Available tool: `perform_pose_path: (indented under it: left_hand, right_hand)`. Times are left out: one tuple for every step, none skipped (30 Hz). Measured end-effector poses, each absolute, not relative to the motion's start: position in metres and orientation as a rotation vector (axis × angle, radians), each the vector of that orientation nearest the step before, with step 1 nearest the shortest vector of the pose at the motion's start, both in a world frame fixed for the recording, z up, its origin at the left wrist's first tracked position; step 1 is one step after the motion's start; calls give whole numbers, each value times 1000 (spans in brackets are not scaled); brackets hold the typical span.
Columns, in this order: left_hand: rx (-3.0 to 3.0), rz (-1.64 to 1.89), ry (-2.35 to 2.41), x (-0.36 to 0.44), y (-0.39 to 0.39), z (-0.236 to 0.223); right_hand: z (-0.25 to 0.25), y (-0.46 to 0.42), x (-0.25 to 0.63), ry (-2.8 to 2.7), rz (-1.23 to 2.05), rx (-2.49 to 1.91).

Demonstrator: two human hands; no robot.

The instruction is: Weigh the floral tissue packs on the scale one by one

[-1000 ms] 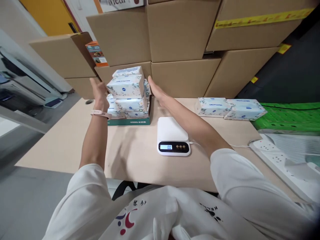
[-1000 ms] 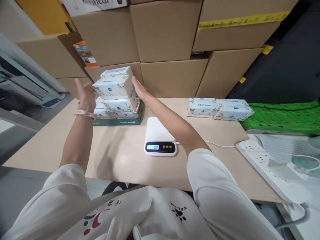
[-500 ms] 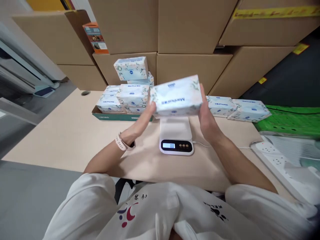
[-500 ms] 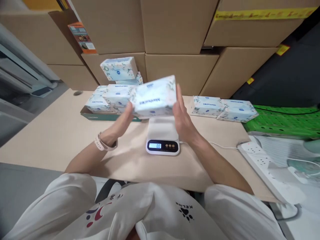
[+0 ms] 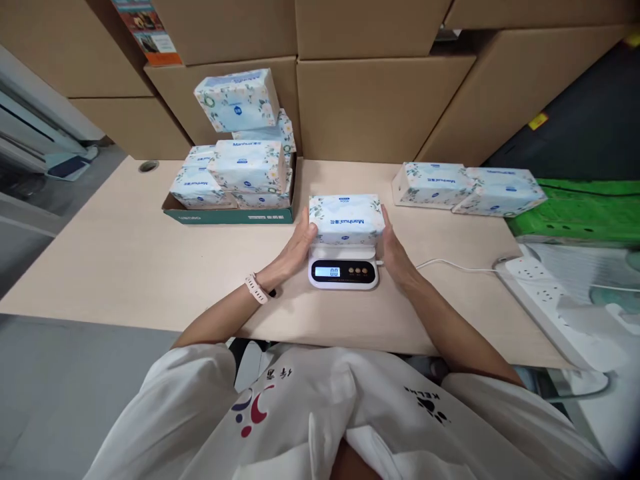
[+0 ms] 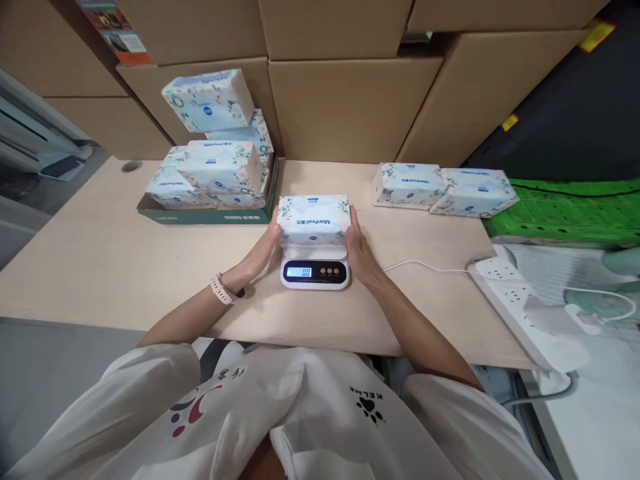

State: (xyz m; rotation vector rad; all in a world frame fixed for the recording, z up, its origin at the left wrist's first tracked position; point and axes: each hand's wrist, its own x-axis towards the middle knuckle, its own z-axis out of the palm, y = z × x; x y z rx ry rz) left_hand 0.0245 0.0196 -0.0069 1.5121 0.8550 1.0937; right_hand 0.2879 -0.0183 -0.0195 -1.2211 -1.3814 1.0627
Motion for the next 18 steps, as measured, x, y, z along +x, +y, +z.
perform_pose_path:
  left_hand:
    - [1471, 1096, 903, 21, 19, -11]
    - [1427, 1095, 948, 17, 19, -13]
    - [1388, 1102, 980, 14, 19, -14]
    - [1354, 1134, 1002, 10, 19, -14]
    - [1327, 1171, 1018, 8, 20, -13]
    - [1303, 1207, 1033, 6, 20, -12]
    - [1282, 1239, 1045, 5, 20, -12]
    - [1267, 1266, 1053, 4, 20, -11]
    - [1254, 1291, 1060, 4, 20, -11]
    - [1245, 1312, 1062, 4, 20, -11]
    - [1238, 1332, 1060, 5, 20, -12]
    - [1234, 1350, 1056, 6, 20, -13]
    - [1231, 1364, 1050, 6, 19, -15]
    - [1229, 1373, 1043, 7, 19, -16]
    - [1228, 1375, 1036, 7, 19, -18]
    - [1229, 1370, 1030, 7, 19, -19]
    - [1229, 1362, 1025, 8, 19, -20]
    - [1225, 1354, 1023, 8, 19, -20]
  right_hand:
    - [-20, -20, 291, -1357, 1024, -1242]
    - [-21, -21, 296, -1331, 972, -1262]
    - [-21, -22, 301, -1300, 912, -1279]
    - [-21, -22, 306, -1267, 855, -1294]
    - [-22, -22, 311, -1232, 805, -1306]
    - [-22, -22, 315, -1191, 762, -1315]
    - [-22, -22, 318, -1146, 727, -1319]
    - [-21, -22, 319, -1101, 700, -1318]
    - [-21, -22, 320, -1057, 680, -1312]
    - [-20, -22, 319, -1019, 670, -1304]
    - [-19, -22, 318, -989, 666, -1296]
    - [-18, -23, 316, -968, 670, -1289]
    - [-17, -23, 314, -955, 678, -1284]
    - [-16, -24, 312, -945, 686, -1279]
    - [-15, -25, 311, -940, 692, -1274]
    - [-14, -26, 309, -937, 695, -1268]
    - [-13, -26, 308, -938, 695, -1263]
    - [-12, -27, 307, -941, 694, -1257]
